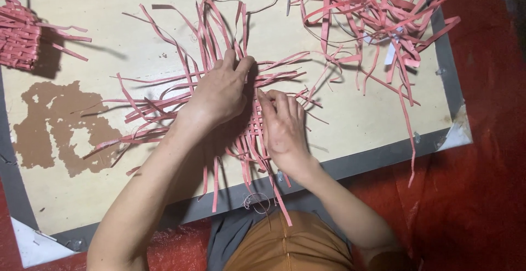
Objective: The person is weaving pink plastic strips together on a board to create a square base for a bag.
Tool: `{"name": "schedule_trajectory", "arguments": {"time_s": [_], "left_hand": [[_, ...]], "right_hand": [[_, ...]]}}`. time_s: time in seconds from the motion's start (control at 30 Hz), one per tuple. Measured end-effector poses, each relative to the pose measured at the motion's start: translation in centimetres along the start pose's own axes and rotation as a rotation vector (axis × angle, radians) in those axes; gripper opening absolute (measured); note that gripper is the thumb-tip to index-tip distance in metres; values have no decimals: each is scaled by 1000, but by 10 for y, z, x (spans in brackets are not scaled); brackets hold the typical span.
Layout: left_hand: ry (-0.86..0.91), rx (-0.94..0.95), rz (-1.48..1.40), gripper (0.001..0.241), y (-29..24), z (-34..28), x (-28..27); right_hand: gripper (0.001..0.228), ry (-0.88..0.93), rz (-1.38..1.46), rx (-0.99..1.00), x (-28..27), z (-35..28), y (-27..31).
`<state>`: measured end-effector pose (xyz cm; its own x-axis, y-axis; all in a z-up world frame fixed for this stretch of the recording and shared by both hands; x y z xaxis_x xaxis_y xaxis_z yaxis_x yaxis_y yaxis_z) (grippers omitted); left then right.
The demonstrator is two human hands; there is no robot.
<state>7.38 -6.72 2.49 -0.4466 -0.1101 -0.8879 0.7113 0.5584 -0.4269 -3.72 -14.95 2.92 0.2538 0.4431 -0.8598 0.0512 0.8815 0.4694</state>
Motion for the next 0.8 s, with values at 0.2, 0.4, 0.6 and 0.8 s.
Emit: {"name": "schedule_trajectory", "arguments": {"time_s": [0.2, 0.4, 0.6, 0.8], "left_hand": [[0, 7, -23, 55, 2, 2, 2], [-8, 16, -58, 56, -3, -2, -6], [-15, 10, -61, 59, -6, -5, -9], [-48, 2, -2, 58, -10, -8, -5]], "right_hand": [[28, 119, 279, 22, -40, 6, 0], [13, 57, -119, -31, -29, -13, 2], [8, 31, -193, -33, -11, -21, -6], [10, 39, -79, -38, -27, -16, -4]]}}
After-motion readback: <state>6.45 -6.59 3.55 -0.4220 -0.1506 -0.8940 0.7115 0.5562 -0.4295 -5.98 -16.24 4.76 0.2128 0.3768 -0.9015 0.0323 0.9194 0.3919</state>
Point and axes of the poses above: each hand's wrist, its own z-axis towards the middle knuckle, its own x-axis out of the palm, y = z × x, the point moved 3 cm from there along z, towards the middle knuckle, and after that the axes turned 11 degrees about x, right-handed, at the moved point
